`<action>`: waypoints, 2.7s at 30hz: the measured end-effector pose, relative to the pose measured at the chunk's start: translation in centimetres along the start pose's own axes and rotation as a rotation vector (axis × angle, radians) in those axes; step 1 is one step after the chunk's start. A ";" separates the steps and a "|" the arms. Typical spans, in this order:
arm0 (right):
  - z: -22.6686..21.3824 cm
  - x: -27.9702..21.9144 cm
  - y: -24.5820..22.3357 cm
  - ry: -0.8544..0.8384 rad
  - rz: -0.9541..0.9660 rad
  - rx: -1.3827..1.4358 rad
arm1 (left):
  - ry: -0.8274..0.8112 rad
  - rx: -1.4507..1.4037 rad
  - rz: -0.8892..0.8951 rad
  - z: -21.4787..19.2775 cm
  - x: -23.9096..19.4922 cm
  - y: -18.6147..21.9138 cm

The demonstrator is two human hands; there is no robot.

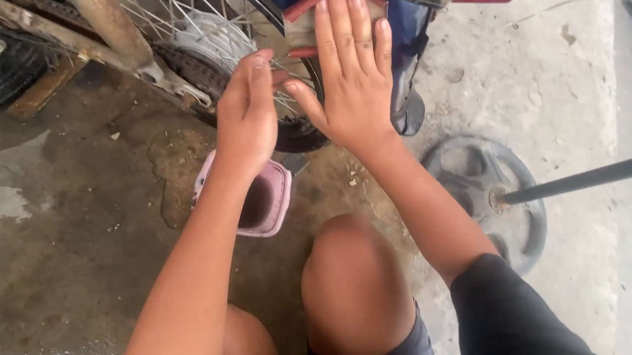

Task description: Sanding the rear plastic panel of a motorcycle using sandpaper and water to prepare the surface for painting or repair.

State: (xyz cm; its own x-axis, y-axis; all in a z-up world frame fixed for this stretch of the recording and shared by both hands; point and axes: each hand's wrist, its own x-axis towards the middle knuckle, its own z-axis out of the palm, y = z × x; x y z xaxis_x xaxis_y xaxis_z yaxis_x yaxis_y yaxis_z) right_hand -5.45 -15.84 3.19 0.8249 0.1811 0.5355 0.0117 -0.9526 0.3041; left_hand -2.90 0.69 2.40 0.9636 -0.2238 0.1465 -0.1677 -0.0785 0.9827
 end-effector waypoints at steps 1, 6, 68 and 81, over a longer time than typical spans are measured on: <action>0.5 -2.0 0.5 -0.008 0.005 0.001 | -0.006 0.001 -0.007 -0.1 -0.5 0.4; 5.7 -7.2 2.8 0.052 -0.097 -0.026 | 0.047 -0.058 -0.023 -1.6 -0.2 2.1; -7.2 0.2 5.5 -0.591 0.102 1.165 | -0.362 -0.322 -0.039 -0.5 -4.0 -0.3; -6.1 -1.7 8.7 -0.630 0.302 1.588 | -0.159 -0.784 -0.277 4.2 -2.7 0.5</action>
State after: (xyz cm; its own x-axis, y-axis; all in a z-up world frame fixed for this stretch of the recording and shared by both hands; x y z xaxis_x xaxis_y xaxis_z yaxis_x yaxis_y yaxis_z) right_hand -10.21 -22.96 9.76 0.9741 0.2184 -0.0593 0.0080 -0.2948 -0.9555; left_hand -6.48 -2.78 1.99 0.8978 -0.4346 -0.0712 0.3201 0.5331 0.7832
